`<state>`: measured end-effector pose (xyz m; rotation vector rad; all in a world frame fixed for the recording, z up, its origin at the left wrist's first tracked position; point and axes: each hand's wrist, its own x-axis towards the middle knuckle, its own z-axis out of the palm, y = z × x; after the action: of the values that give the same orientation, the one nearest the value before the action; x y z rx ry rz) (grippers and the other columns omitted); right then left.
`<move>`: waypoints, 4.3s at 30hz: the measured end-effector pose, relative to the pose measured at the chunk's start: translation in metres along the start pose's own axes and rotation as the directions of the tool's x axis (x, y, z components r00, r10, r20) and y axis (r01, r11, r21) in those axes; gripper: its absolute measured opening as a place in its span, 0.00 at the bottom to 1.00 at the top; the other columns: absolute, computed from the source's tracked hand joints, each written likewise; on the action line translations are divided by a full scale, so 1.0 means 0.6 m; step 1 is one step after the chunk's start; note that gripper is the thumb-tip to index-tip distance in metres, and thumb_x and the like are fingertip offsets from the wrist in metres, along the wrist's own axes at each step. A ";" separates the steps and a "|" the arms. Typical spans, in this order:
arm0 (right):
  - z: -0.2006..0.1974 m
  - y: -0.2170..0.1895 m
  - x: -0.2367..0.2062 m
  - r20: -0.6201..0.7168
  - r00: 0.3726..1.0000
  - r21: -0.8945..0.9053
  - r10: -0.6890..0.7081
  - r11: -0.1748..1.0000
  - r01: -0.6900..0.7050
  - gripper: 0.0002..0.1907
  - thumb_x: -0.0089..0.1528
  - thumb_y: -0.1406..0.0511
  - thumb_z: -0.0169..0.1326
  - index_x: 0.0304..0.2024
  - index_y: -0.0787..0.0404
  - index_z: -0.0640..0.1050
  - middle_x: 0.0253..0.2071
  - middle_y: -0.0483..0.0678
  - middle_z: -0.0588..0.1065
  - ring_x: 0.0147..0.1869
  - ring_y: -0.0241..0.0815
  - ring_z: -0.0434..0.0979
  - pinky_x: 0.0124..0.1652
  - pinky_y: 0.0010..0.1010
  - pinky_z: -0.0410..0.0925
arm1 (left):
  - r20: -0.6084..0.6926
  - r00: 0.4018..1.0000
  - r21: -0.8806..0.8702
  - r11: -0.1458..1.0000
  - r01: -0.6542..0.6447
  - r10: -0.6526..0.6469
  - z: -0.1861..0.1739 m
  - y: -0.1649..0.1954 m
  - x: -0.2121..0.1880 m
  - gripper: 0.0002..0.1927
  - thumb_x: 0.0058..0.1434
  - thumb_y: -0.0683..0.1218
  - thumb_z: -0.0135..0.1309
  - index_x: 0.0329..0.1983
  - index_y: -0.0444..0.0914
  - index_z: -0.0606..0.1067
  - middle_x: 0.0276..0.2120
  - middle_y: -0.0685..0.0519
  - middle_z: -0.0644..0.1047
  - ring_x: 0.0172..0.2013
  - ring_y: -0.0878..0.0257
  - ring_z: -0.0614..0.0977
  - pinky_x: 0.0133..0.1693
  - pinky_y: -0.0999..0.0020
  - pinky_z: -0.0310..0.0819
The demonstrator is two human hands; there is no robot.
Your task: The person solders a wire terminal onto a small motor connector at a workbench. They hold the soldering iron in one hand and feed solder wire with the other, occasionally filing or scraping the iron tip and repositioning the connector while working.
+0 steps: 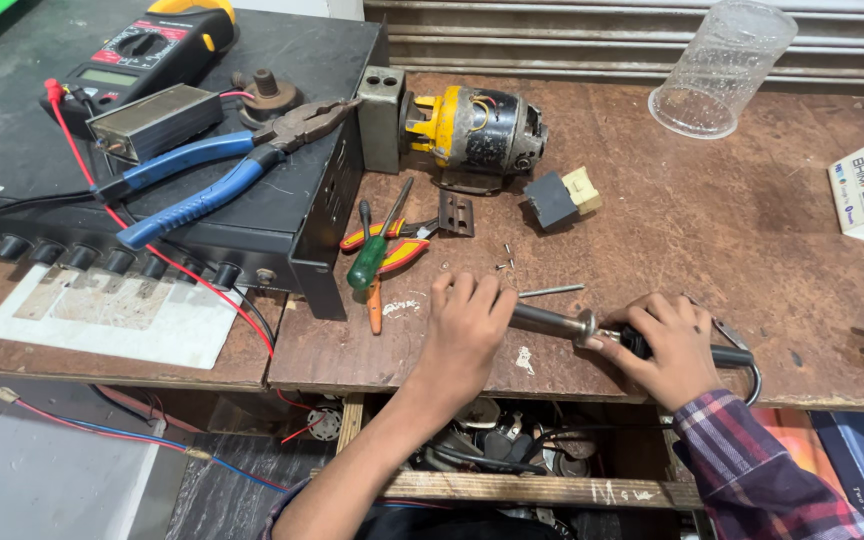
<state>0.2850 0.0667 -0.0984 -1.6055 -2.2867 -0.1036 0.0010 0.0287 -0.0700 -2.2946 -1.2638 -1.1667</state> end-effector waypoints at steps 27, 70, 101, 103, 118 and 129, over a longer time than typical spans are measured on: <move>0.004 -0.056 0.005 -0.319 0.914 0.282 -0.250 0.896 0.344 0.30 0.51 0.62 0.65 0.55 0.62 0.75 0.37 0.52 0.73 0.43 0.52 0.74 0.46 0.41 0.68 | -0.134 0.971 0.036 0.978 0.204 -0.198 -0.027 0.004 -0.007 0.20 0.49 0.34 0.53 0.48 0.34 0.73 0.46 0.42 0.73 0.48 0.47 0.73 0.50 0.51 0.64; -0.010 -0.059 0.022 -0.276 0.949 0.309 -0.152 0.921 0.237 0.31 0.53 0.62 0.66 0.59 0.60 0.76 0.59 0.54 0.71 0.61 0.54 0.75 0.55 0.41 0.71 | 0.145 0.624 0.243 0.639 0.730 -0.768 -0.067 -0.080 -0.005 0.20 0.66 0.54 0.51 0.26 0.35 0.81 0.18 0.46 0.72 0.20 0.53 0.72 0.33 0.52 0.77; -0.015 -0.050 0.021 -0.025 0.987 0.162 -0.161 0.973 0.163 0.29 0.55 0.52 0.62 0.54 0.61 0.77 0.45 0.52 0.76 0.45 0.53 0.81 0.42 0.41 0.74 | 0.405 0.627 -0.204 0.603 0.771 -0.665 -0.112 0.115 -0.013 0.10 0.69 0.49 0.45 0.48 0.41 0.73 0.17 0.42 0.76 0.23 0.39 0.81 0.28 0.43 0.73; -0.012 -0.049 0.019 -0.046 0.985 0.140 -0.167 0.975 0.172 0.30 0.56 0.52 0.62 0.55 0.62 0.77 0.46 0.53 0.76 0.45 0.54 0.81 0.42 0.41 0.74 | 0.400 0.692 -0.292 0.632 0.718 -0.601 -0.116 0.116 -0.013 0.13 0.67 0.50 0.47 0.51 0.41 0.74 0.18 0.41 0.77 0.23 0.39 0.81 0.27 0.45 0.74; -0.019 -0.053 0.020 -0.153 0.973 0.243 -0.172 0.948 0.205 0.32 0.52 0.56 0.65 0.58 0.58 0.76 0.53 0.51 0.76 0.53 0.54 0.79 0.47 0.41 0.73 | 0.363 0.750 -0.219 0.732 0.646 -0.553 -0.069 0.116 -0.036 0.14 0.69 0.49 0.47 0.48 0.37 0.77 0.21 0.39 0.78 0.25 0.40 0.82 0.28 0.46 0.75; -0.022 -0.054 0.017 -0.091 0.982 0.261 -0.164 0.948 0.182 0.25 0.53 0.60 0.64 0.51 0.60 0.76 0.53 0.50 0.75 0.54 0.52 0.79 0.50 0.38 0.73 | 0.341 0.699 -0.245 0.659 0.712 -0.629 -0.088 0.096 -0.040 0.16 0.68 0.50 0.48 0.54 0.40 0.78 0.22 0.42 0.80 0.23 0.47 0.84 0.27 0.52 0.76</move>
<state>0.2548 0.0611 -0.0783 -1.2469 -2.2719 0.1033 0.0125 -0.0487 -0.0466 -2.2973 -2.3179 -1.4854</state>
